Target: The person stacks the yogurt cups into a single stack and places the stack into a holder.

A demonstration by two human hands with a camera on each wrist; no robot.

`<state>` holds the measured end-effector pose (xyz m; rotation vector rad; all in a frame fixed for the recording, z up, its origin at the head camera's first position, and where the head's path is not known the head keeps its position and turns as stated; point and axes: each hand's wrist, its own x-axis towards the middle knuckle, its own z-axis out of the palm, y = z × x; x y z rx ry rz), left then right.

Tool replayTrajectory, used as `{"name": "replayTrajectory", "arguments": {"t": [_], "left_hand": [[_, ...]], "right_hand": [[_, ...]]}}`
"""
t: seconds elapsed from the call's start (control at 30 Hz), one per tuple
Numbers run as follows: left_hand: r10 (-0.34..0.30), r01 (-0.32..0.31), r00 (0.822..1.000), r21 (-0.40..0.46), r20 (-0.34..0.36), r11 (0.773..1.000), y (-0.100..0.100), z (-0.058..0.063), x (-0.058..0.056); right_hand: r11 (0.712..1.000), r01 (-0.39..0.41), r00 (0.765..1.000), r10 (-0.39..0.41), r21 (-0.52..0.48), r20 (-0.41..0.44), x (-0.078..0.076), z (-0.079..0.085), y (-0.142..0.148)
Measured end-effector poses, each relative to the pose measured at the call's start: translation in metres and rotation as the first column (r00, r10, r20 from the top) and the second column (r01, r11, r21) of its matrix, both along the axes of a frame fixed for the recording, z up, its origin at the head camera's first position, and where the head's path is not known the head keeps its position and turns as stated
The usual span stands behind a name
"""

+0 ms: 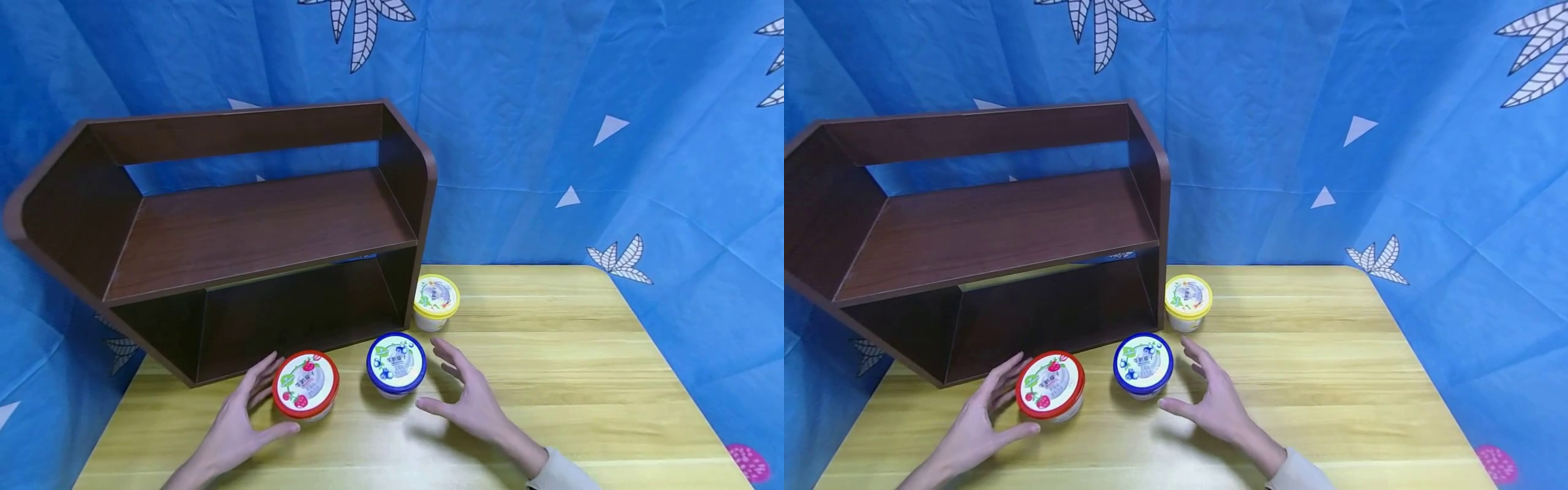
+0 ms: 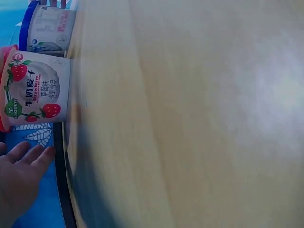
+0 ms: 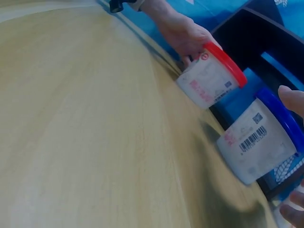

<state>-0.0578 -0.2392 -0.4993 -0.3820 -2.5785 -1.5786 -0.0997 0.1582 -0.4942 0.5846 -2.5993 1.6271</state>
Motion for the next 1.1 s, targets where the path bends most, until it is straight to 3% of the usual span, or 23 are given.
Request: {"name": "replayTrajectory", "arguments": {"t": [0.23,0.67,1.1], "left_hand": [[0.031,-0.029,0.998,-0.034,0.06,0.999,0.003,0.003,-0.001],[0.069,-0.059,0.987,-0.073,0.146,0.996,0.01,0.005,-0.002],[0.113,-0.094,0.962,-0.088,0.249,0.992,0.014,0.006,-0.004]], "right_hand": [[0.996,-0.058,0.998,0.06,-0.063,0.024,-0.009,-0.003,-0.009],[0.997,-0.054,0.996,0.058,-0.055,0.071,-0.015,-0.006,-0.021],[0.996,-0.069,0.993,0.074,-0.062,0.09,-0.021,-0.007,-0.027]]}}
